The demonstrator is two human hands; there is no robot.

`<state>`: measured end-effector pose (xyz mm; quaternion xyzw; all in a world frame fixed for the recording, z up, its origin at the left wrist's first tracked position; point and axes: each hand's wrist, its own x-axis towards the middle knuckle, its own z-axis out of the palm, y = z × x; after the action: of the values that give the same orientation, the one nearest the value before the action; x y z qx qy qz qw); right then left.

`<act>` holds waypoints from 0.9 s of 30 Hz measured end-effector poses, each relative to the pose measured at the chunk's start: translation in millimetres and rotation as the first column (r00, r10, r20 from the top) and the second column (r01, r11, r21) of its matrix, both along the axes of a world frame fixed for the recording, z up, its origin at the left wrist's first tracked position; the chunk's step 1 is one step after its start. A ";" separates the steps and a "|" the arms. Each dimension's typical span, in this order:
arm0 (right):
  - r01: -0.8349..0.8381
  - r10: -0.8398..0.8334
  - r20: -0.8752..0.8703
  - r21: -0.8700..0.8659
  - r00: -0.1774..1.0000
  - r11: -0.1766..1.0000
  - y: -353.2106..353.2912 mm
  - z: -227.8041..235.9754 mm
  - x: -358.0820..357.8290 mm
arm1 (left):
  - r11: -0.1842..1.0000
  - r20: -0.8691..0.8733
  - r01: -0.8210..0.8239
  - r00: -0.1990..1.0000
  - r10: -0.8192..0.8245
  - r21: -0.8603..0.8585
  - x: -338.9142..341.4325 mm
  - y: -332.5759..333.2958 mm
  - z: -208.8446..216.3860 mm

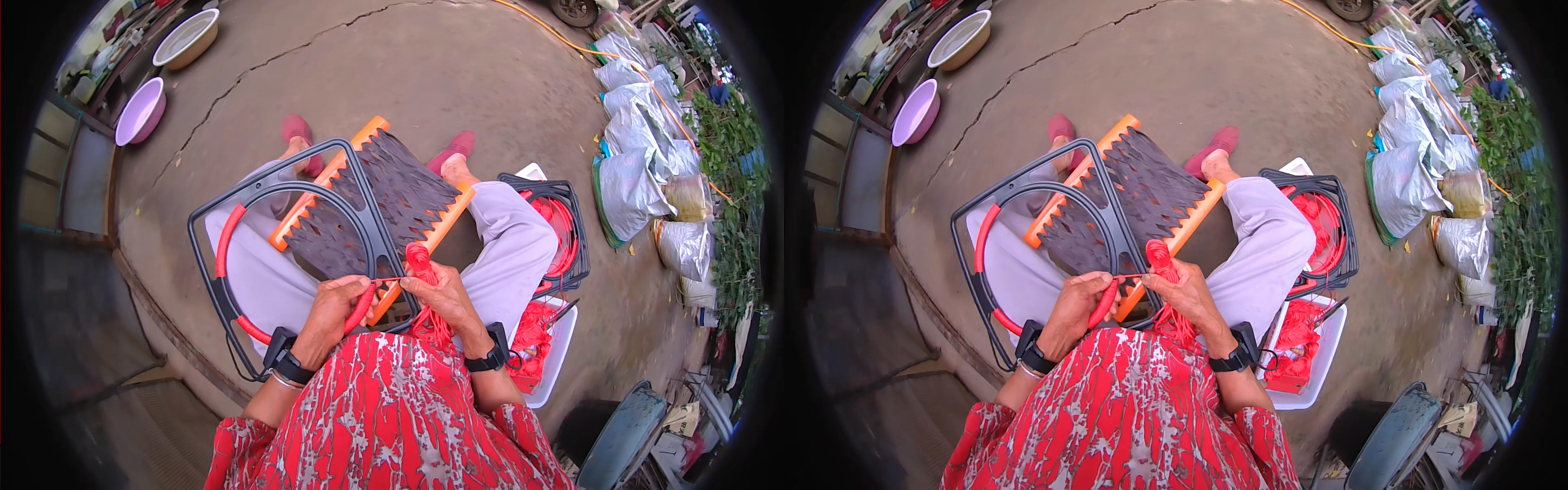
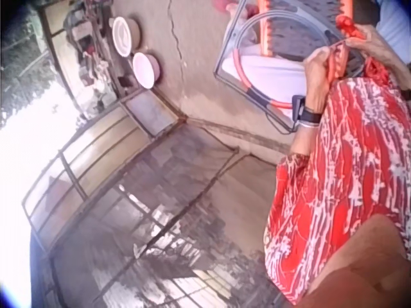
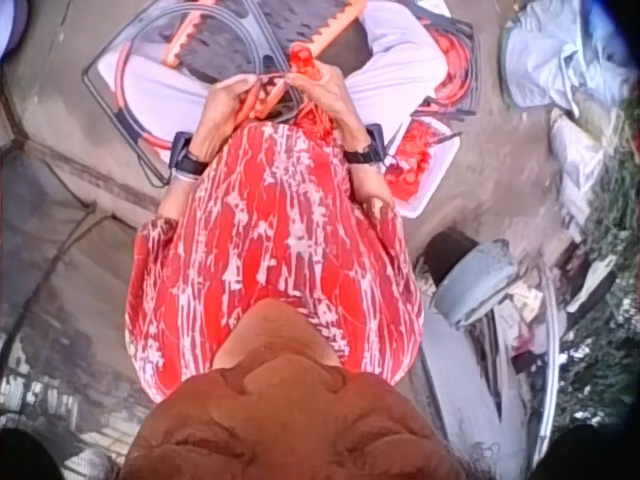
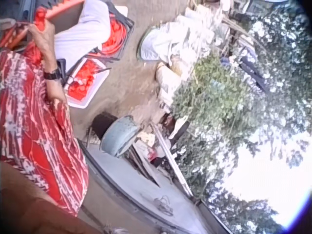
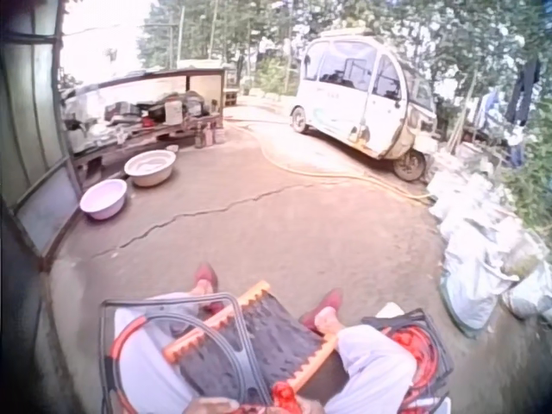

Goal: Threading and securing red string onto a black plastic frame with internal spikes.

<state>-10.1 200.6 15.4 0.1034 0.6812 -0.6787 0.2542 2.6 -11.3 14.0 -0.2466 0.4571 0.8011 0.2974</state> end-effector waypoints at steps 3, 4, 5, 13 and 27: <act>0.017 -0.016 0.038 -0.030 0.999 0.999 2.0 5.4 -6.0 | 1.000 -0.018 -0.005 1.000 0.005 0.012 0.1 -0.2 0.9; 0.044 -0.041 0.065 -0.050 0.997 0.998 1.6 8.7 -10.0 | 1.000 -0.004 -0.017 1.000 0.017 0.022 -0.8 -0.4 2.4; 0.032 -0.033 0.032 0.021 0.999 0.999 3.1 15.1 -15.1 | 0.999 0.010 -0.028 1.000 0.028 0.031 -0.9 -0.5 3.6; 0.026 0.000 -0.183 0.136 0.983 0.990 -2.3 -1.9 -17.2 | 0.999 -0.005 -0.004 1.000 0.004 0.050 -0.7 1.3 -1.9; 0.013 0.076 -0.353 0.243 0.933 0.970 -27.9 -12.8 -59.7 | 0.991 0.007 0.078 0.997 -0.077 -0.110 -5.9 9.5 10.1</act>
<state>-69.9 172.7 2.5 -0.0035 0.7951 -0.5941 0.1218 -3.4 -1.7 24.0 -0.2457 0.5094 0.7622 0.3149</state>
